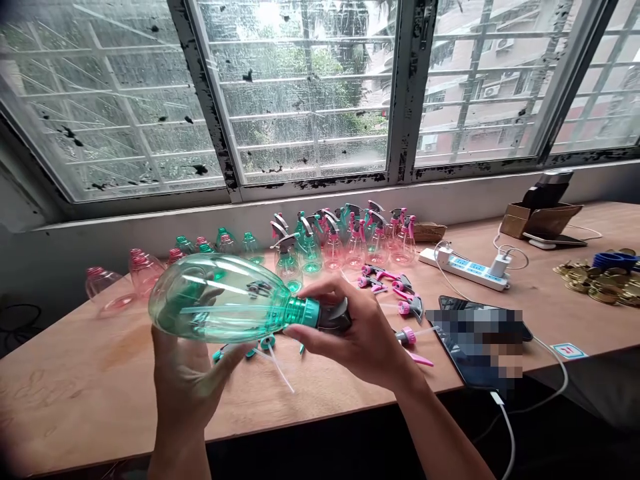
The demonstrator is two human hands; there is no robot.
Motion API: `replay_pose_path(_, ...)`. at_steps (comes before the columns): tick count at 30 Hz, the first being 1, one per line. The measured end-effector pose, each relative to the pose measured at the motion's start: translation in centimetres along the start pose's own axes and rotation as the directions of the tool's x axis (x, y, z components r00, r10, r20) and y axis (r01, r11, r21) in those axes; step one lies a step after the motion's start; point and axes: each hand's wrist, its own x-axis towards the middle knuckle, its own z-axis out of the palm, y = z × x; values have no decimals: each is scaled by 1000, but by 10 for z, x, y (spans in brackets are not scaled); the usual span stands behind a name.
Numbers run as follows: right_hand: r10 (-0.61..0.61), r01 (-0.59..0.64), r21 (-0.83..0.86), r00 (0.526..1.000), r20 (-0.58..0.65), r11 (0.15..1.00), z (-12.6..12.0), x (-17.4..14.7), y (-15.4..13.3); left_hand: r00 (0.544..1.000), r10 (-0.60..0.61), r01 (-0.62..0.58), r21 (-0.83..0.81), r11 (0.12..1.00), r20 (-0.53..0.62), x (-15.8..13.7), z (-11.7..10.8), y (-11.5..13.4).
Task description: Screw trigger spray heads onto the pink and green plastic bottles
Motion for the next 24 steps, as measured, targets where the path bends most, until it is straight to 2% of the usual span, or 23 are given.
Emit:
replay_pose_path(3, 1, 0, -20, 1000, 24, 1000, 0, -1, -1, 999, -20, 17, -65, 998, -42, -1, 0, 1)
replay_pose_path(6, 33, -34, 43, 999, 26, 998, -1, -2, -1, 994, 34, -44, -104, 994, -100, 0, 0, -1)
replay_pose_path(9, 81, -81, 150, 997, 10, 985, -2, -2, -1, 984, 130, -138, -57, 989, -123, 0, -1, -4)
replay_pose_path(11, 114, -113, 187, 993, 7, 976, -4, -2, 0, 979, 150, -153, -7, 988, -139, 0, -2, -5)
replay_pose_path(13, 121, -121, 177, 993, 14, 977, -5, -1, -1, 988, 105, -104, 12, 995, -112, -1, -4, -6)
replay_pose_path(17, 81, -85, 60, 995, 59, 995, -2, 0, -4, 1000, -12, 13, -23, 1000, 22, -2, -8, -11)
replay_pose_path(21, 67, -68, 15, 996, 59, 998, 3, 2, -3, 995, -41, 25, -171, 985, -89, 0, -7, -13)
replay_pose_path(24, 124, -125, 92, 992, 13, 988, 5, 3, -1, 996, -18, 2, -185, 983, -85, 1, -4, -10)
